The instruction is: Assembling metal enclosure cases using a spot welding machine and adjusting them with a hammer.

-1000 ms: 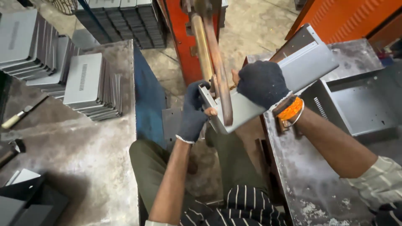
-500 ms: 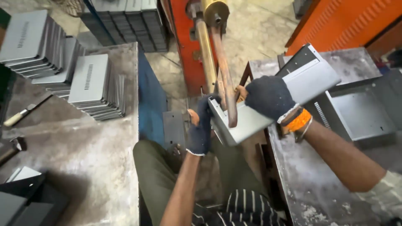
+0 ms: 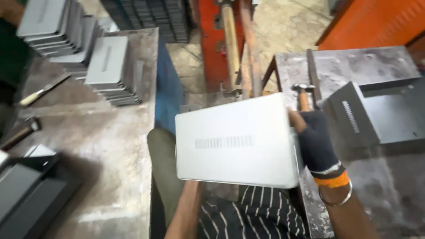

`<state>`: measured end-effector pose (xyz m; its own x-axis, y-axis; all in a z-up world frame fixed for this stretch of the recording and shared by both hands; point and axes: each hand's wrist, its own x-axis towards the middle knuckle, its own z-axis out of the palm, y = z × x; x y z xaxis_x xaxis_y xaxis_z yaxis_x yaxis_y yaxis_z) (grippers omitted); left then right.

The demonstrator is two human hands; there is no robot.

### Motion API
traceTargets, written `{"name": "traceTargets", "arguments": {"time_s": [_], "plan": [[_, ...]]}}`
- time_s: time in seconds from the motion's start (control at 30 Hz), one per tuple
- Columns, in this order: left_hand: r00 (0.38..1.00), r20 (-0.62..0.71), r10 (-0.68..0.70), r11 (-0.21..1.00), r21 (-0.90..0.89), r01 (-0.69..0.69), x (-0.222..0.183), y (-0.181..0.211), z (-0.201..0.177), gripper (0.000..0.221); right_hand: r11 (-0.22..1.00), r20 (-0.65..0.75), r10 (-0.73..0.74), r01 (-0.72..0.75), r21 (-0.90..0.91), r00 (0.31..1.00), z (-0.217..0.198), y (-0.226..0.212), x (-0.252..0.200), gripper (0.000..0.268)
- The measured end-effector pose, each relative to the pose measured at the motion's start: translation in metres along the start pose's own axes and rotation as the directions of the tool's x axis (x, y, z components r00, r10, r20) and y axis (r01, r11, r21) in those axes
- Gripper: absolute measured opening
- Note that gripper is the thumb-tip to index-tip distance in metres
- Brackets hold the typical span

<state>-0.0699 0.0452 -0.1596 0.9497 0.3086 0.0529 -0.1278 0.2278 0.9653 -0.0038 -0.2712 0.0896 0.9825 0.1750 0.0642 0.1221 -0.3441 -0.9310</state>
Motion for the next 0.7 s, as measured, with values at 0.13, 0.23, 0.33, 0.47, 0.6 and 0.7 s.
{"name": "traceTargets", "arguments": {"time_s": [0.13, 0.23, 0.33, 0.47, 0.6, 0.7], "plan": [[0.998, -0.054, -0.014, 0.956, 0.291, 0.029, -0.01, -0.03, -0.027, 0.05, 0.934, 0.046, 0.042, -0.056, 0.352, 0.998, 0.014, 0.035, -0.016, 0.039], [0.998, -0.051, -0.031, 0.875, 0.481, 0.052, 0.01, 0.056, 0.012, 0.05, 0.82, 0.072, 0.082, -0.108, 0.562, 0.994, 0.009, 0.049, -0.025, 0.054], [0.998, -0.027, -0.053, 0.758, 0.649, 0.058, 0.02, 0.163, 0.063, 0.054, 0.659, 0.081, 0.122, -0.142, 0.739, 0.989, 0.004, 0.056, -0.026, 0.073], [0.995, 0.092, 0.026, 0.562, 0.822, -0.091, 0.052, 0.222, 0.119, 0.055, 0.931, -0.13, -0.084, 0.124, 0.344, 0.988, 0.01, 0.065, -0.007, 0.065], [0.941, 0.322, 0.105, 0.246, 0.908, -0.338, 0.099, 0.246, 0.145, 0.043, 0.939, 0.103, -0.198, 0.158, 0.307, 0.975, 0.035, 0.059, 0.024, 0.076], [0.919, 0.387, 0.073, 0.164, 0.904, -0.394, 0.124, 0.258, 0.152, 0.038, 0.902, 0.137, -0.415, 0.388, 0.187, 0.899, 0.043, 0.037, 0.05, 0.09]]}}
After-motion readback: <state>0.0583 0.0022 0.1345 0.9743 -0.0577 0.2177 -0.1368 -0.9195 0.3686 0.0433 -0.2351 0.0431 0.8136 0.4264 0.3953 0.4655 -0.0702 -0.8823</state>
